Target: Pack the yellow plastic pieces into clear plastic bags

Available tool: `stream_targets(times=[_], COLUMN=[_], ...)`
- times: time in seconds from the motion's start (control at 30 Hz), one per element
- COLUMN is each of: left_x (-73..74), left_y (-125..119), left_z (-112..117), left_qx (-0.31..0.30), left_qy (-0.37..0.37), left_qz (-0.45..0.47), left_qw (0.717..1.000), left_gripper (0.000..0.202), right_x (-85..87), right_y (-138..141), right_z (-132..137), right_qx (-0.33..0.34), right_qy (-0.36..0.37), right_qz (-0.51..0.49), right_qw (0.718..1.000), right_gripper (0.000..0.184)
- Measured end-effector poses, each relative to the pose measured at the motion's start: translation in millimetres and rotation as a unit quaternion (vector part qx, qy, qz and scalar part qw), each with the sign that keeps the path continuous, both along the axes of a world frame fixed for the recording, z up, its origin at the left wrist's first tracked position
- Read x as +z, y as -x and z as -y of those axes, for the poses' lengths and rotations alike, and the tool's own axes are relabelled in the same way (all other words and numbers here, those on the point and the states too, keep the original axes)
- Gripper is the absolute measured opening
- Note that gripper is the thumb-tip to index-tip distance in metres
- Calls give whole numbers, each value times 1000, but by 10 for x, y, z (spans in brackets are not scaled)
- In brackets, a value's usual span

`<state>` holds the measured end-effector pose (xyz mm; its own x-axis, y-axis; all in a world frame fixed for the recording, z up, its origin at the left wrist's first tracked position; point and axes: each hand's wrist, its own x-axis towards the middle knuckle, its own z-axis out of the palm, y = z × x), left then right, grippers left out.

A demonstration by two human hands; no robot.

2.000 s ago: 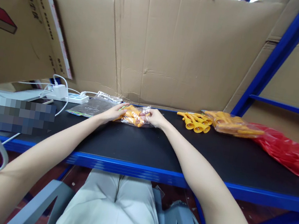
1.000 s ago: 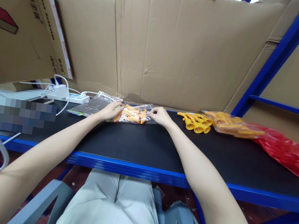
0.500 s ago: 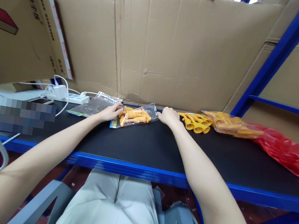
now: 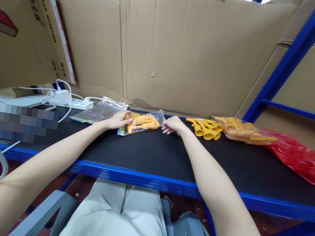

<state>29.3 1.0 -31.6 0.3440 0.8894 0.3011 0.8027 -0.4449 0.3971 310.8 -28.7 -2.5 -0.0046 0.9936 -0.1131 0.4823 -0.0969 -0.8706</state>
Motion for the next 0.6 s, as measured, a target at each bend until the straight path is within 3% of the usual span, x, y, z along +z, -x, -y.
stream_targets(times=[0.1,0.33,0.6], left_x=[30,24,29], left_y=[-19,-37,26], left_z=[57,40,-7], left_qx=[17,56,71], left_qy=[29,52,24], left_qz=[-18,-7,17], left_qw=[999,997,997], left_gripper=[65,58,52], right_x=[-22,-30,-89], right_y=[17,136,134], right_z=[-24,-10,-60], right_qx=[-16,-65,-66], right_qy=[-2,22,35], right_qz=[-75,-236,-283], right_qw=[997,969,956], right_gripper=[8,16,15])
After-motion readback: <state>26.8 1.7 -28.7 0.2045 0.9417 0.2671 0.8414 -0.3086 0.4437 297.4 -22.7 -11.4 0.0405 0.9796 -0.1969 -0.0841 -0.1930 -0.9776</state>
